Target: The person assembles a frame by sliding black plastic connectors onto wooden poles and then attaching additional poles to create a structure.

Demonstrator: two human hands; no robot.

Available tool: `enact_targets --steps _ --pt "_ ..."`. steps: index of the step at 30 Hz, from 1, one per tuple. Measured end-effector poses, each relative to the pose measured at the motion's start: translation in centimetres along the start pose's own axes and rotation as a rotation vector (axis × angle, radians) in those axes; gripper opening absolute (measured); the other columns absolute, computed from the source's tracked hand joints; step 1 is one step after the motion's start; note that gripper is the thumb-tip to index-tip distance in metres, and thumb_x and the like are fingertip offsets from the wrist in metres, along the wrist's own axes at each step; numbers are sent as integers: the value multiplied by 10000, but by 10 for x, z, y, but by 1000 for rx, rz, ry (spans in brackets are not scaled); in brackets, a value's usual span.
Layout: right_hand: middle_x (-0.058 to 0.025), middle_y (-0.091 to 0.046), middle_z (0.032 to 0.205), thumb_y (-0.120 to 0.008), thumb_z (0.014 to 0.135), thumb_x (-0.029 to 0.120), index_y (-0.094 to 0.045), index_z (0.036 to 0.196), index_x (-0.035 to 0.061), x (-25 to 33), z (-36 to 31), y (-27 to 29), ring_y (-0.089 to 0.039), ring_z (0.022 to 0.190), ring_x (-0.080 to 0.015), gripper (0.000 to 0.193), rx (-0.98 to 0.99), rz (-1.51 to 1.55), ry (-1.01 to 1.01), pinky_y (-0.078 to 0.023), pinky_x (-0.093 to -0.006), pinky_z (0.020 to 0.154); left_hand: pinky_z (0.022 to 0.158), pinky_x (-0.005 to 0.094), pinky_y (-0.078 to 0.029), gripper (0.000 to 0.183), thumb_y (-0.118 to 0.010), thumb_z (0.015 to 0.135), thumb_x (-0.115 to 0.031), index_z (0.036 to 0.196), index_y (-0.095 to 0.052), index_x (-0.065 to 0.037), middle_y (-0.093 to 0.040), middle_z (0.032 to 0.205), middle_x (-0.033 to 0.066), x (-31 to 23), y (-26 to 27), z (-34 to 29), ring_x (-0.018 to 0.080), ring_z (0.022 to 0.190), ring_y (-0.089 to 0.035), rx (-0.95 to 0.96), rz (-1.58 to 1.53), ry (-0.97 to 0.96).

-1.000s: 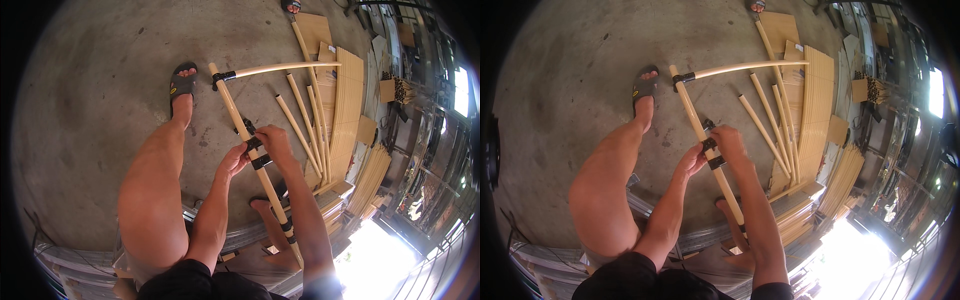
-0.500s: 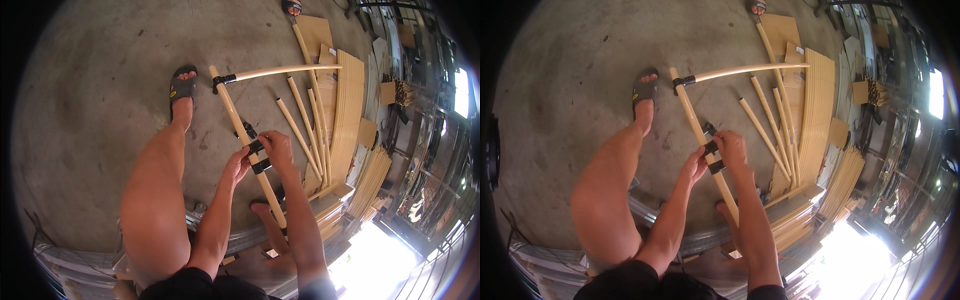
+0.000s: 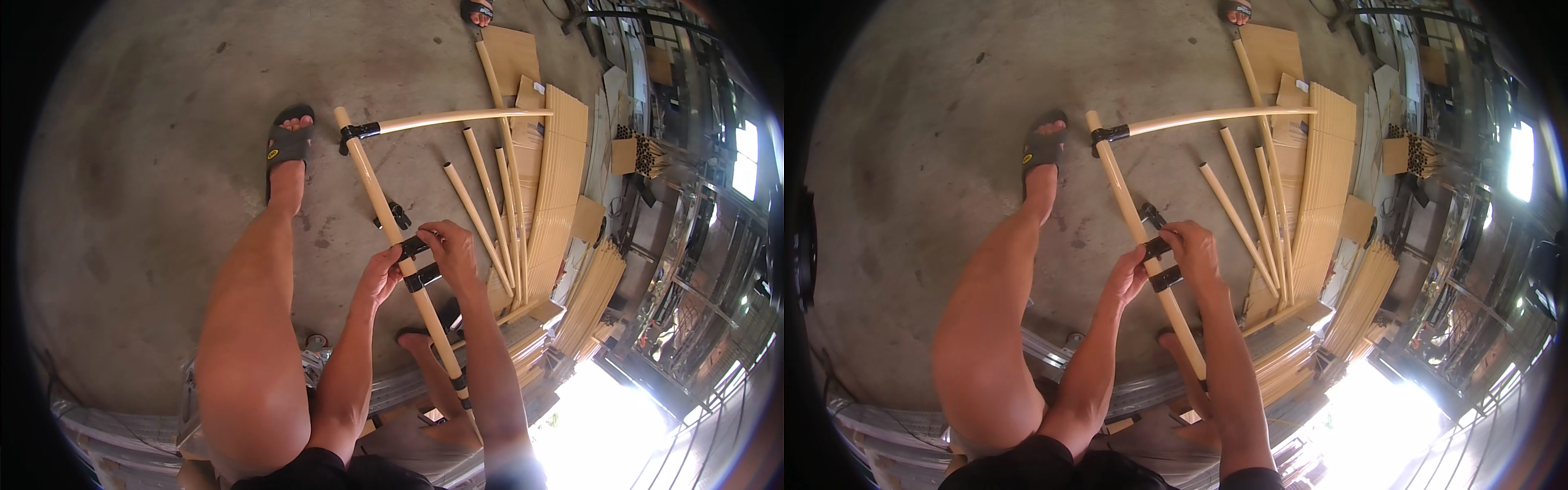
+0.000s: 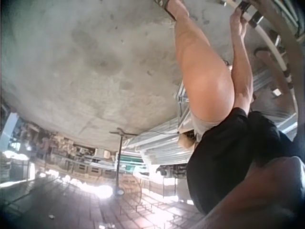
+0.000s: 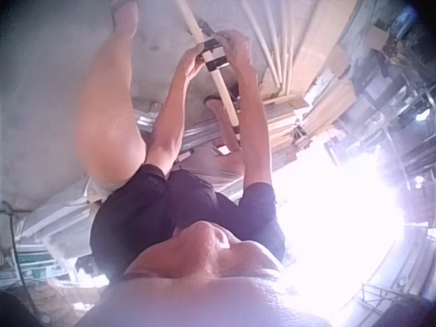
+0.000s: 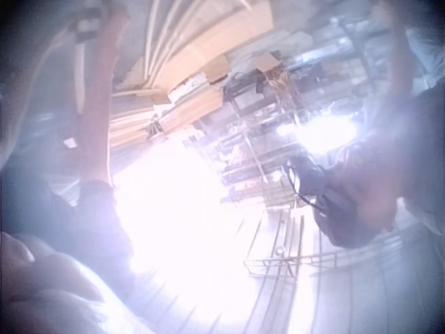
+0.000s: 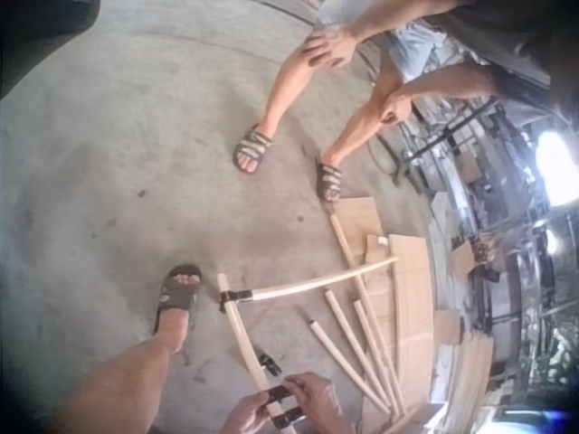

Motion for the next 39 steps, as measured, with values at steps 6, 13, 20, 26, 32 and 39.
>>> enact_targets --steps 6,13,20,26,32,39 --pt "-171 -680 862 -685 877 104 -725 968 27 -9 -8 -1 -670 772 -351 125 -64 -7 9 -517 -397 696 630 267 -491 312 -686 930 -306 1027 -655 -11 -644 852 15 -14 -17 -4 107 717 -605 -54 177 27" --pt "-172 -678 854 -633 898 37 -660 1123 29 44 -19 21 -649 776 -387 227 61 -110 140 -496 -434 711 540 236 -431 282 -669 943 -317 955 -663 -35 -618 746 -23 -13 -25 -10 84 611 -573 -264 254 -4" --pt "-187 -658 975 -641 825 69 -657 881 26 18 -6 -15 -651 888 -367 73 370 -450 118 -526 -438 764 535 252 -439 289 -612 975 -343 985 -674 -61 -666 789 -9 -13 -43 -13 89 610 -590 -278 81 -3" --pt "-149 -654 904 -684 740 90 -710 813 39 42 -11 -44 -658 849 -328 93 287 -667 364 -536 -421 757 562 266 -446 206 -606 967 -286 914 -664 -95 -658 787 2 -14 -30 -9 105 653 -603 -283 72 -23" --pt "-180 -651 842 -691 697 109 -725 755 40 20 -12 -77 -654 832 -340 96 353 -760 290 -527 -433 750 732 297 -489 240 -575 984 -275 1105 -613 -71 -651 980 24 17 26 20 133 870 -620 -138 -22 -30" --pt "-165 -668 876 -698 694 88 -729 856 12 31 -4 -90 -670 909 -302 181 176 -729 347 -554 -372 744 899 333 -522 372 -501 1033 -302 1320 -537 -68 -640 1207 38 -12 30 23 153 1096 -627 -261 21 -46"
Point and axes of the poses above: each hand's wrist, its own z-axis towards the middle knuckle, its own y-axis out of the back of the hand, x = y × z, the point moved 7 cm from there along z, towards the middle knuckle
